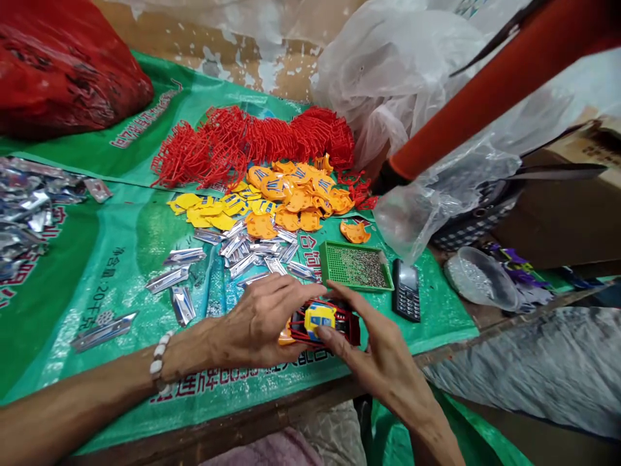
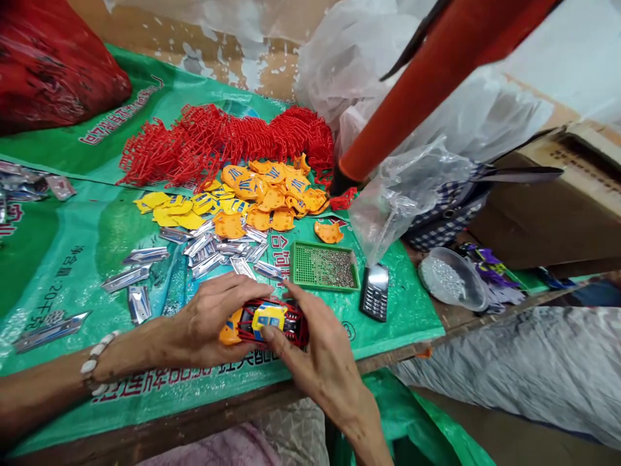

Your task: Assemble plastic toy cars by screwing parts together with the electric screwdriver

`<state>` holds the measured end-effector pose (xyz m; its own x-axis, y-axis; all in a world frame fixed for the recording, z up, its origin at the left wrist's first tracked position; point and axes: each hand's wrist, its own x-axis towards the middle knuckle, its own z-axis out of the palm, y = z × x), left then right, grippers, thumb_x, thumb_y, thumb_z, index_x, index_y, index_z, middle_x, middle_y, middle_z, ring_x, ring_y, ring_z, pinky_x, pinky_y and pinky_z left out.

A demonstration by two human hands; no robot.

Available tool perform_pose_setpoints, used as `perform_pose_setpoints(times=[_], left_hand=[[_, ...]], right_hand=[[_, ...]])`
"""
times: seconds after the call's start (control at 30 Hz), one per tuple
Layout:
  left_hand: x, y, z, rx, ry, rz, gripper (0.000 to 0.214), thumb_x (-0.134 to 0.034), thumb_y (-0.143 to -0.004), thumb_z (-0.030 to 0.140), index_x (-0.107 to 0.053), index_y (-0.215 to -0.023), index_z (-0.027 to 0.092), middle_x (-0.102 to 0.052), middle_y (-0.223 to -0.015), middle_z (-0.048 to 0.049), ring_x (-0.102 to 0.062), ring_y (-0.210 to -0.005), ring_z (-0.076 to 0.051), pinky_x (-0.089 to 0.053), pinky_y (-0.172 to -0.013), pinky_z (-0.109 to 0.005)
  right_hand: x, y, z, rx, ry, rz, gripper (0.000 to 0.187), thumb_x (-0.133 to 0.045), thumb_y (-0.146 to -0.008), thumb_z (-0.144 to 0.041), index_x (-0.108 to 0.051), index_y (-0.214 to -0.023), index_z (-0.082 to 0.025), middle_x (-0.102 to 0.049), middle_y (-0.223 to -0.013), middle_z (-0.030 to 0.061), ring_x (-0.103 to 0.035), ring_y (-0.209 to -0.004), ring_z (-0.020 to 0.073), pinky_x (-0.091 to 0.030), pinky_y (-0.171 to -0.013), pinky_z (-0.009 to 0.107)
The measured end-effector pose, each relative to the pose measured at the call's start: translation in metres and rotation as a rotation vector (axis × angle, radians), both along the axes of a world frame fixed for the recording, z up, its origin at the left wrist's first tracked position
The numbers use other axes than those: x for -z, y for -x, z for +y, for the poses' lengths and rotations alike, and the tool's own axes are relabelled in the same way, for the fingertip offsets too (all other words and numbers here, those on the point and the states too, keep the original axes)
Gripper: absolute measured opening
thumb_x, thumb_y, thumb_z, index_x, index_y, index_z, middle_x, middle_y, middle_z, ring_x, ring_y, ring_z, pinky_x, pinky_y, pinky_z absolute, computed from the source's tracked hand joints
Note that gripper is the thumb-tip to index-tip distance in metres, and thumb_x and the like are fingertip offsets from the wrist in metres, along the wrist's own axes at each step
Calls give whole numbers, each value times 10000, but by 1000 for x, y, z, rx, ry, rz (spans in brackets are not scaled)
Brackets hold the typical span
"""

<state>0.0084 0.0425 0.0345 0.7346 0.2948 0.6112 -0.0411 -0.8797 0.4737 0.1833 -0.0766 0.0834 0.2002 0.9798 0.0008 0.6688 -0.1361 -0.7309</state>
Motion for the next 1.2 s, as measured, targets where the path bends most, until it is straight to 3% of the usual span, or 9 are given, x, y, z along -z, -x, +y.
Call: perform_pose_setpoints(times=[0.13,0.3,0.43,0.57,0.67,0.8,0.93,1.03,1.2], left_hand=[[-15,1,-5,128,-134,160,384,-486,-905,227,-431,-1273,131,-673,-944,-71,-629,-832,-221,-544,-720,-368],[-28,7,-9,175,-351,187,347,-434,-949,130,-457,-1293,174,-679,-1105,-78,-645,-997,-214,-551,-834,-350],[-39,9,-3,165,-367,209,353,-541,-968,205,-471,-1304,288,-533,-1401,-70,-566,-1217,-207,-498,-994,-365],[-44,10,13,114,-309,192,481,-619,-920,488,-419,-1296,263,-406,-1492,-175,-446,-1356,-312,-387,-1101,-561],[-35,12,27,18,-127,57,670,-680,-860,508,-316,-1367,261,-336,-1504,-219,-388,-1392,-326,-411,-1083,-557],[-22,13,36,14,150,-1,816,-771,-800,455,-270,-1430,318,-315,-1521,-161,-358,-1404,-351,-378,-1102,-587],[-22,7,24,56,904,50,745,-646,-894,476,-219,-1474,288,-474,-1445,-158,-517,-1297,-307,-433,-1071,-536],[-28,0,8,18,1355,-33,645,-636,-884,514,-358,-1382,211,-620,-1289,-158,-626,-1156,-285,-490,-1006,-468],[-30,-3,2,-145,1464,-73,419,-760,-790,410,-604,-1081,152,-715,-1044,-73,-669,-995,-213,-522,-871,-305]], right_hand=[[-7,-5,12,-153,209,50,361,-702,-784,-496,-688,-987,-198,-717,-894,49,-661,-795,208,-546,-693,328],[-15,-13,23,-360,291,316,604,-761,-691,-434,-630,-1251,-251,-729,-1062,46,-687,-914,244,-574,-794,367],[-10,-9,21,-284,257,426,404,-765,-656,-359,-724,-1042,-246,-741,-944,25,-691,-898,261,-574,-806,396],[1,1,15,-121,237,694,511,-835,-600,-446,-714,-1049,-234,-731,-905,24,-692,-895,258,-568,-819,389],[11,13,13,101,124,891,595,-836,-598,-499,-697,-1099,-210,-733,-1003,64,-690,-954,267,-556,-864,383],[23,31,15,431,-1,1028,662,-827,-604,-526,-675,-1138,-166,-738,-1039,102,-695,-964,270,-570,-821,353],[35,45,18,589,-77,995,760,-824,-615,-531,-609,-1247,-169,-717,-1135,105,-691,-1004,266,-576,-829,341],[44,63,21,637,-96,933,838,-838,-610,-495,-544,-1329,-180,-673,-1242,106,-665,-1085,261,-567,-889,334],[48,97,19,575,-103,949,755,-779,-701,-480,-518,-1359,-216,-590,-1373,94,-600,-1211,242,-540,-957,312]])
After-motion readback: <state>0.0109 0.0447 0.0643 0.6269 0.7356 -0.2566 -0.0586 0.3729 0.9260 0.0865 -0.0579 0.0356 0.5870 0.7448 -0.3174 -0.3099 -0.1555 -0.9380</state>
